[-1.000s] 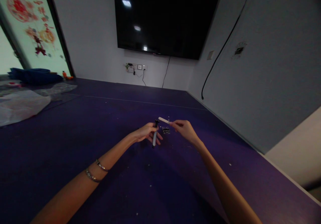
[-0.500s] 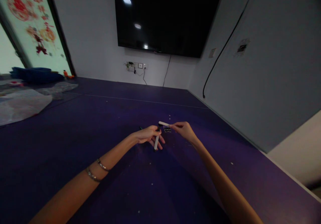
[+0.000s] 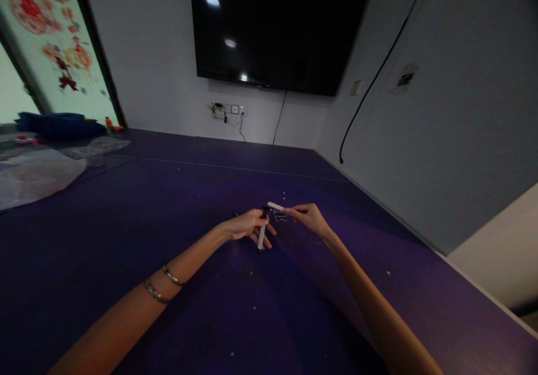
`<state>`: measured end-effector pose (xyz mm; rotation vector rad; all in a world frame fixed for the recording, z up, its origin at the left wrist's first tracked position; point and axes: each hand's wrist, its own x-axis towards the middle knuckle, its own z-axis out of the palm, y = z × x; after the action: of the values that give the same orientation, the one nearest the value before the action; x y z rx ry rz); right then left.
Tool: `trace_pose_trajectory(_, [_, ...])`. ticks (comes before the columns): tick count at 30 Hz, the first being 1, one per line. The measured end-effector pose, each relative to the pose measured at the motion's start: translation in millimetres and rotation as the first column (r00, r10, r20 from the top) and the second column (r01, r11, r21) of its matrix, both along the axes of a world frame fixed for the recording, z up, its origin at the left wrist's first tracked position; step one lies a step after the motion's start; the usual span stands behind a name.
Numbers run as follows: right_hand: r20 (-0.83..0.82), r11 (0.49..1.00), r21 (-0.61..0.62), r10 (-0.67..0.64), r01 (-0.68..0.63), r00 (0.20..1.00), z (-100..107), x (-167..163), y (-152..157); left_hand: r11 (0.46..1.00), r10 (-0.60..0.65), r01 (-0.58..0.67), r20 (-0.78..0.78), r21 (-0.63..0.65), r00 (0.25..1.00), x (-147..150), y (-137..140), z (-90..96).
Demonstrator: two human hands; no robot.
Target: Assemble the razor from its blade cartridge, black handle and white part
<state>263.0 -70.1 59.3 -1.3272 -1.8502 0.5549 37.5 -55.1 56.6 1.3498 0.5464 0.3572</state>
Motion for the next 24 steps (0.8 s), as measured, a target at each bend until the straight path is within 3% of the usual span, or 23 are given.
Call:
trace_pose_trajectory(5, [-0.019,0.998,0.010,-0.061,0.061,0.998,-0.6,1.6,0.4,1.000,0.002,-0.002,0.003,-0.002,1.000,0.5,-0.4,-0.7])
trace_pose_trajectory(9, [0.006,1.000,-0.025,-0.011,0.011,1.000,-1.7,2.2,1.6,1.000,-0.004,0.004,0.000,0.000,1.000,1.1,-0.5,-1.6])
trace_pose_trajectory(13, [-0.003,0.997,0.015,-0.081,0.081,0.997,-0.9,0.6,1.1,1.000,-0.014,0.014,-0.002,0.017,1.000,1.3,-0.5,-2.5])
trace_pose_trajectory(17, [-0.005,1.000,-0.014,0.000,0.000,1.000,2.2,-1.7,-0.5,0.999,-0.024,0.024,-0.013,0.028,1.000,2.3,-0.5,-3.6])
trace_pose_trajectory(21, [-0.012,0.997,0.006,-0.073,0.073,0.997,6.7,-1.3,-1.9,0.999,-0.039,0.040,-0.025,0.036,0.999,3.7,-0.1,-5.0])
trace_pose_trajectory(24, [-0.024,1.000,-0.017,-0.020,0.020,0.999,9.1,-1.2,-3.3,0.998,-0.037,0.038,-0.023,0.041,0.999,3.8,0.0,-5.5])
